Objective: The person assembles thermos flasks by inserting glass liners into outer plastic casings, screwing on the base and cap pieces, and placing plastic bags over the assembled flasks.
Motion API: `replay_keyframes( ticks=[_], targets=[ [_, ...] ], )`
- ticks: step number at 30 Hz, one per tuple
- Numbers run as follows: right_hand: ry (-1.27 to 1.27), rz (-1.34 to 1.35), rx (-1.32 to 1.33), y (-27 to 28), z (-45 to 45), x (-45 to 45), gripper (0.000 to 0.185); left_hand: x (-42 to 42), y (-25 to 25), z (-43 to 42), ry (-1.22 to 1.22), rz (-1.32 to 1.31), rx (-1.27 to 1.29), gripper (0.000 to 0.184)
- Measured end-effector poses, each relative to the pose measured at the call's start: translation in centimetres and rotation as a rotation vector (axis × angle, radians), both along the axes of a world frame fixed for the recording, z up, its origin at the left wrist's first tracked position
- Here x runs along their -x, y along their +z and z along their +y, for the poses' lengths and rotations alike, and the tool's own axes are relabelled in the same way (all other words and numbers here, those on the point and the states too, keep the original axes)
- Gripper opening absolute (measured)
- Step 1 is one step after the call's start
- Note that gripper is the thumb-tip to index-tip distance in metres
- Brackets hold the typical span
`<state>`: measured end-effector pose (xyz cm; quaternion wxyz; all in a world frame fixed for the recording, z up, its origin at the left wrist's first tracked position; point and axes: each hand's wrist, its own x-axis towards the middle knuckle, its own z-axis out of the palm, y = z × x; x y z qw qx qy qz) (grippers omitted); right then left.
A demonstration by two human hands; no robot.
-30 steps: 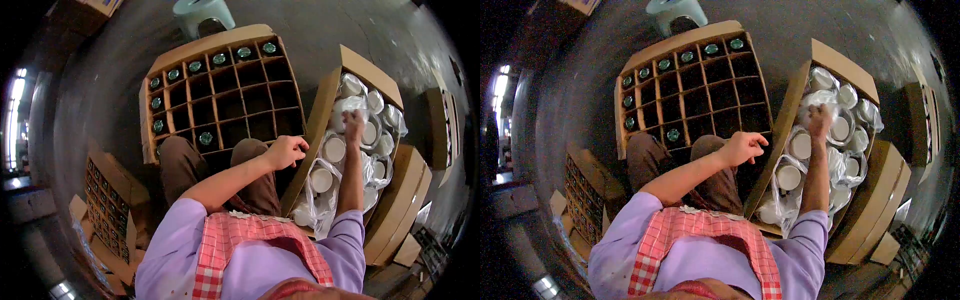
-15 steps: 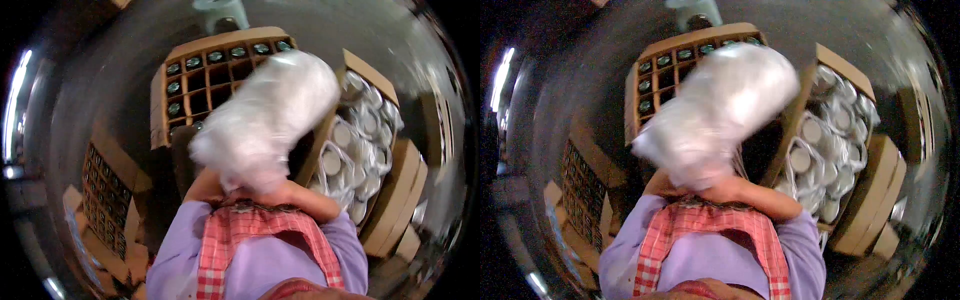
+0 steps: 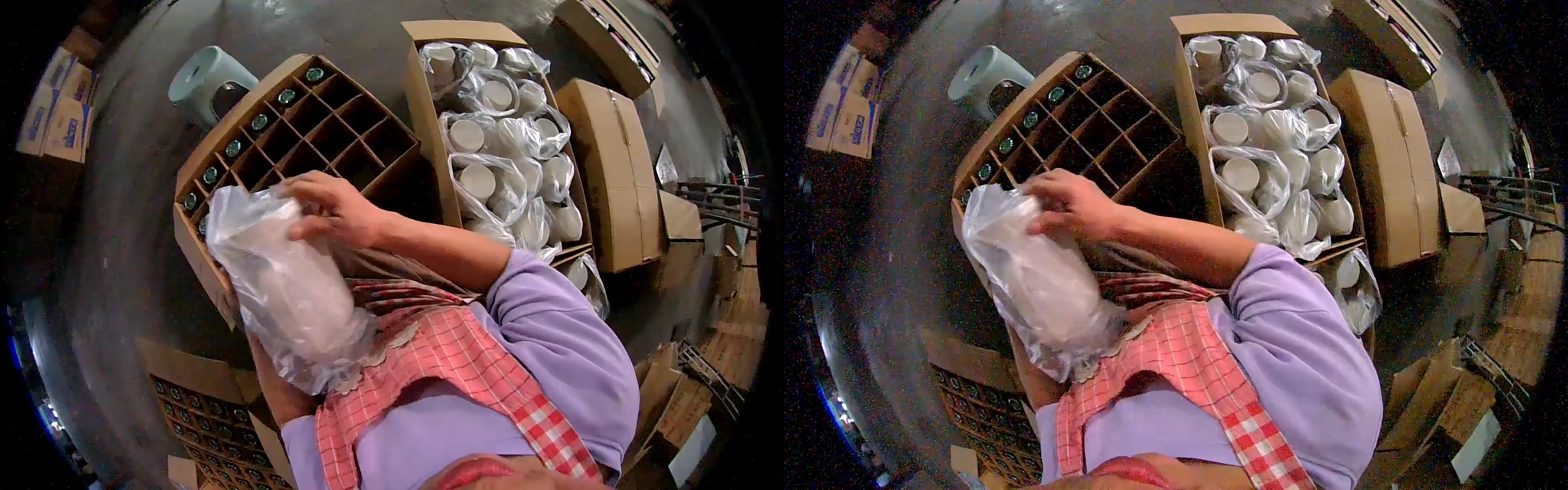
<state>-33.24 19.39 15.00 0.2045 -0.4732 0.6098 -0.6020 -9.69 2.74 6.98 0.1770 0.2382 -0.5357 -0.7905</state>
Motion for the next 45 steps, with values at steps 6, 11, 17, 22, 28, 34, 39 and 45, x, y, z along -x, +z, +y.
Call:
replay_keyframes(
  ticks=[6,11,17,22,28,34,39,45],
  targets=[
    [0.123,-0.722,-0.098,1.6,-4.9,1.8,0.02,2.1,0.7,-3.2,-0.04,0.002,0.096,0.054],
    [0.157,-0.991,0.407,10.8,-7.1,2.5,0.017,-0.7,-1.6,-2.6,0.053,-0.04,0.114,0.053],
    [-0.103,-0.58,1.055,14.7,-6.6,4.7,0.021,-1.6,-3.7,0.7,0.1,-0.004,0.072,0.053],
    [0.184,-0.885,0.022,2.2,-10.5,-0.1,0.018,3.2,0.2,3.9,0.15,0.079,0.079,0.057],
    [0.296,-1.249,0.119,1.6,-10.9,-1.5,0.015,5.2,2.4,3.1,0.058,0.035,0.032,0.076],
    [-0.168,-1.22,0.843,0.3,-11.7,3.1,0.013,4.4,5.7,8.6,0.171,0.027,0.358,0.096],
    [-0.309,-1.0,0.747,1.9,-11.4,1.9,0.017,4.0,5.7,10.3,0.249,-0.065,0.655,0.109],
    [-0.148,-0.937,0.84,0.8,-11.2,3.2,0.016,1.8,7.1,8.3,0.35,-0.205,0.594,0.079]
  ],
)
